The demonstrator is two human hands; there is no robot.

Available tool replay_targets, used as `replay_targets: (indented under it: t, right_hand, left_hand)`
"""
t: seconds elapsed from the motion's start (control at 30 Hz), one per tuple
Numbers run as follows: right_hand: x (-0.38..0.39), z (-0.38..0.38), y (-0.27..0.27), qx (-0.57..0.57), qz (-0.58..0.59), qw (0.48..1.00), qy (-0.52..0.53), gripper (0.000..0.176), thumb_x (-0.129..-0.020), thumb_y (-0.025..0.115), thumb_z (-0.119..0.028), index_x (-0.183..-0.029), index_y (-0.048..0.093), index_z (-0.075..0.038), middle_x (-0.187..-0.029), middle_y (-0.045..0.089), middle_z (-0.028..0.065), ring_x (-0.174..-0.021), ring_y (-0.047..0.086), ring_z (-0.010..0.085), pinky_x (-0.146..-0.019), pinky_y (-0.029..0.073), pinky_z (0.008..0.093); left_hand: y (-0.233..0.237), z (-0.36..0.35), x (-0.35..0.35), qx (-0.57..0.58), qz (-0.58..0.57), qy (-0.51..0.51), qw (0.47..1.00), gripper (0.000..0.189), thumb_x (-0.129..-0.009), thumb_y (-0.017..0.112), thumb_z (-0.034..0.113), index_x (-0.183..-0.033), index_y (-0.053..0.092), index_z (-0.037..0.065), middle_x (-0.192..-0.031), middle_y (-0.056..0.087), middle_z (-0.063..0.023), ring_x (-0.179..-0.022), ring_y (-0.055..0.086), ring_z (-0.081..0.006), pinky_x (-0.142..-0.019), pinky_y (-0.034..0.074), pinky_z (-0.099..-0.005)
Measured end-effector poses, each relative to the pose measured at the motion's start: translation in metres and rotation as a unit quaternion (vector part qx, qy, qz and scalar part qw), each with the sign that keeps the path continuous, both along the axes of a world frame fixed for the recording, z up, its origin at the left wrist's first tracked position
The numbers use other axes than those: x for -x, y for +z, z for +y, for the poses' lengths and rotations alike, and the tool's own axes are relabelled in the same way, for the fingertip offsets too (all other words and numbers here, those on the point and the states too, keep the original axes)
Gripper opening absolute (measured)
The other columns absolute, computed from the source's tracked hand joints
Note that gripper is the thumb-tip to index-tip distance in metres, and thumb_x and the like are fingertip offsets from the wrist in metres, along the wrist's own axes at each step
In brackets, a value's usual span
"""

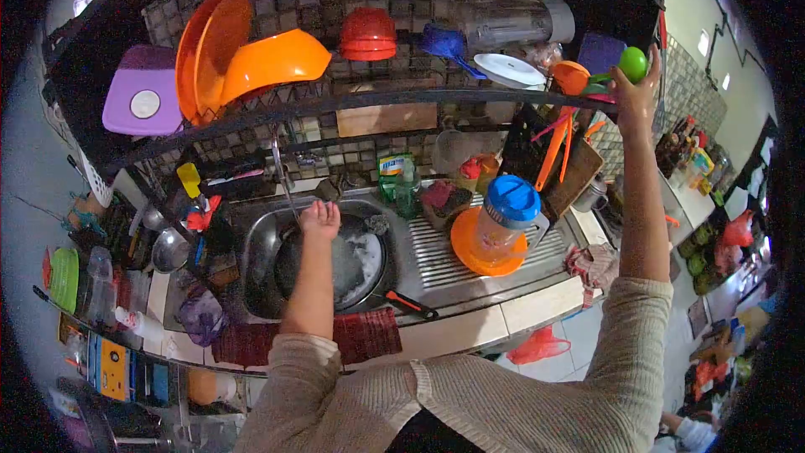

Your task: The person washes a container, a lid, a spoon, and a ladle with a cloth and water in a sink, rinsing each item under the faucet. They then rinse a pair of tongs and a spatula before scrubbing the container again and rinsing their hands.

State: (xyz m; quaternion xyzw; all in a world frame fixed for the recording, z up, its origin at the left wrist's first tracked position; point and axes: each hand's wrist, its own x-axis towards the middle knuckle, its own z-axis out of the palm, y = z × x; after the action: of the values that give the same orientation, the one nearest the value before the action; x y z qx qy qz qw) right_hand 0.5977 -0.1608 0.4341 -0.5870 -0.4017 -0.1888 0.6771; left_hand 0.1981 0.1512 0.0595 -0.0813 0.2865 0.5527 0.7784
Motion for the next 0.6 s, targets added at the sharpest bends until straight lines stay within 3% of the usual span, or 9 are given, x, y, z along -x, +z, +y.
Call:
replay_targets:
  t: [0.03,0.07,0.1,0.17,0.2,0.3,0.5,0.53,0.6]
  right_hand:
    - [0.002,0.001,0.001,0.000,-0.066,0.992,-0.110,0.073,-0.075,0.066,-0.006,-0.135,0.028,-0.021,-0.117,0.047,0.0162,-0.079,0.059,0.0201,-0.061,0.053,0.0319]
    - [-0.035,0.007,-0.003,-0.041,-0.354,0.903,-0.240,0.059,-0.076,0.067,-0.015,-0.128,0.040,-0.020,-0.116,0.049,0.0137,-0.087,0.060,0.0267,-0.072,0.052,0.0368]
    - [-0.042,0.008,-0.008,-0.040,-0.354,0.903,-0.241,0.059,-0.076,0.067,-0.015,-0.128,0.040,-0.020,-0.116,0.049,0.0137,-0.087,0.060,0.0267,-0.072,0.052,0.0368]
    - [-0.049,0.009,-0.012,0.131,-0.341,0.869,-0.334,0.043,-0.079,0.064,-0.027,-0.119,0.051,-0.018,-0.119,0.048,0.0130,-0.095,0.058,0.0313,-0.080,0.048,0.0408]
    - [-0.031,0.004,-0.009,0.175,-0.296,0.886,-0.312,0.040,-0.081,0.063,-0.027,-0.117,0.054,-0.012,-0.116,0.049,0.0184,-0.104,0.051,0.0339,-0.087,0.043,0.0407]
    - [-0.038,0.000,-0.011,0.251,-0.308,0.848,-0.351,0.045,-0.084,0.057,-0.033,-0.126,0.047,-0.022,-0.128,0.044,0.0130,-0.096,0.058,0.0312,-0.077,0.049,0.0397]
    - [-0.005,-0.013,-0.025,0.178,-0.281,0.904,-0.267,0.053,-0.086,0.053,-0.023,-0.135,0.035,-0.022,-0.134,0.039,0.0133,-0.097,0.059,0.0291,-0.078,0.049,0.0385]
    - [0.002,-0.013,-0.031,0.110,-0.347,0.895,-0.257,0.049,-0.084,0.054,-0.015,-0.131,0.042,-0.020,-0.130,0.042,0.0159,-0.095,0.058,0.0320,-0.078,0.048,0.0398]
    - [0.027,-0.009,-0.050,0.084,-0.387,0.883,-0.251,0.045,-0.083,0.054,-0.012,-0.127,0.046,-0.017,-0.123,0.047,0.0166,-0.093,0.058,0.0340,-0.077,0.048,0.0395]
  left_hand:
    - [0.004,-0.002,-0.003,0.008,-0.012,0.000,1.000,0.027,-0.088,0.045,0.027,-0.109,0.053,0.012,-0.107,0.054,0.0027,-0.100,0.053,-0.0221,-0.081,0.049,-0.0401]
    - [-0.007,0.008,-0.004,0.000,-0.017,0.003,1.000,0.032,-0.091,0.038,0.032,-0.112,0.052,0.013,-0.111,0.052,0.0028,-0.103,0.051,-0.0220,-0.082,0.049,-0.0411]
    - [-0.011,0.012,-0.001,0.000,-0.017,0.002,1.000,0.032,-0.091,0.038,0.032,-0.112,0.052,0.013,-0.111,0.052,0.0028,-0.103,0.051,-0.0220,-0.082,0.049,-0.0411]
    - [-0.014,0.021,0.007,0.022,-0.038,0.065,0.997,0.039,-0.092,0.029,0.038,-0.113,0.050,0.013,-0.114,0.051,0.0033,-0.103,0.051,-0.0224,-0.082,0.049,-0.0418]
    - [-0.018,0.031,0.013,0.042,-0.028,0.083,0.995,0.044,-0.092,0.022,0.041,-0.111,0.050,0.013,-0.109,0.054,0.0018,-0.096,0.055,-0.0236,-0.079,0.050,-0.0420]
    - [-0.038,0.057,0.035,0.018,-0.057,0.103,0.993,0.044,-0.092,0.023,0.042,-0.109,0.051,0.012,-0.101,0.057,-0.0004,-0.085,0.058,-0.0254,-0.076,0.051,-0.0433]
    - [-0.030,0.045,0.044,0.026,-0.062,0.098,0.993,0.041,-0.093,0.027,0.041,-0.104,0.052,0.011,-0.102,0.056,-0.0017,-0.085,0.059,-0.0276,-0.076,0.051,-0.0466]
    - [-0.038,0.046,0.046,0.007,-0.076,0.090,0.993,0.039,-0.093,0.030,0.040,-0.103,0.053,0.011,-0.105,0.056,-0.0022,-0.086,0.059,-0.0280,-0.077,0.051,-0.0471]
    - [-0.049,0.051,0.052,0.010,-0.120,0.072,0.990,0.035,-0.093,0.033,0.038,-0.103,0.053,0.010,-0.108,0.054,-0.0028,-0.087,0.059,-0.0284,-0.078,0.050,-0.0477]
